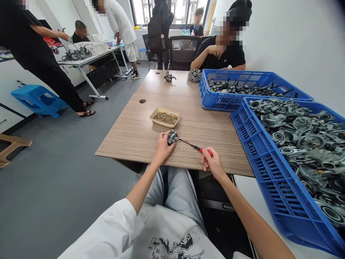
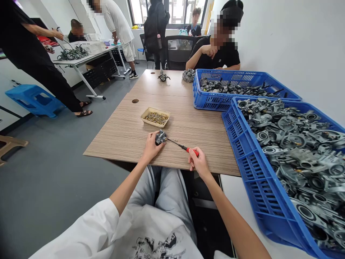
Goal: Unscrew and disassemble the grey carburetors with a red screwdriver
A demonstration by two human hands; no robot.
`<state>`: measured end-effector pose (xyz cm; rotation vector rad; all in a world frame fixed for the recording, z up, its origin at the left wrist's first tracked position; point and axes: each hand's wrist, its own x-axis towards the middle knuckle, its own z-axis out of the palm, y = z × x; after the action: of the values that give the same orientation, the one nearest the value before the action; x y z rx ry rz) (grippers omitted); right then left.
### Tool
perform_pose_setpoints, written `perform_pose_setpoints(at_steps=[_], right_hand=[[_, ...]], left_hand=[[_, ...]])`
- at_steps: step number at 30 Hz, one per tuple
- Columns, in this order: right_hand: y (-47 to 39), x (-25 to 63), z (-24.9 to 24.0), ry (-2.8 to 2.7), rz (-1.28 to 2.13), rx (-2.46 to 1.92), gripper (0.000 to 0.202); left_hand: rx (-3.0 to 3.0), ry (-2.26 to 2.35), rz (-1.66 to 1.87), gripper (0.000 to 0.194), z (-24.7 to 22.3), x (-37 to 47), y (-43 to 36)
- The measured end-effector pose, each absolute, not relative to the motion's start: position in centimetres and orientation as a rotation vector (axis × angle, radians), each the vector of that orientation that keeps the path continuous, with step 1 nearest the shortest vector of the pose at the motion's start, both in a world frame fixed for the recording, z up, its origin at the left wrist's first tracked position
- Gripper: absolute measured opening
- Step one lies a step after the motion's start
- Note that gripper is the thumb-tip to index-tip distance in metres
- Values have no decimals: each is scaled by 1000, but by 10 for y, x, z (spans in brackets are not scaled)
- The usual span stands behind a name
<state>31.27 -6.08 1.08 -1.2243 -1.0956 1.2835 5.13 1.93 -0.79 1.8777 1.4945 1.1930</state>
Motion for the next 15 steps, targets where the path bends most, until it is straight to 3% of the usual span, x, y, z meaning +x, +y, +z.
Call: perform_pose_setpoints(at_steps=[15], right_hand=[[-61,311,10,-1122,1257,-1278,46]], left_hand=[[1884,1493,1203,62,-7,52,19]])
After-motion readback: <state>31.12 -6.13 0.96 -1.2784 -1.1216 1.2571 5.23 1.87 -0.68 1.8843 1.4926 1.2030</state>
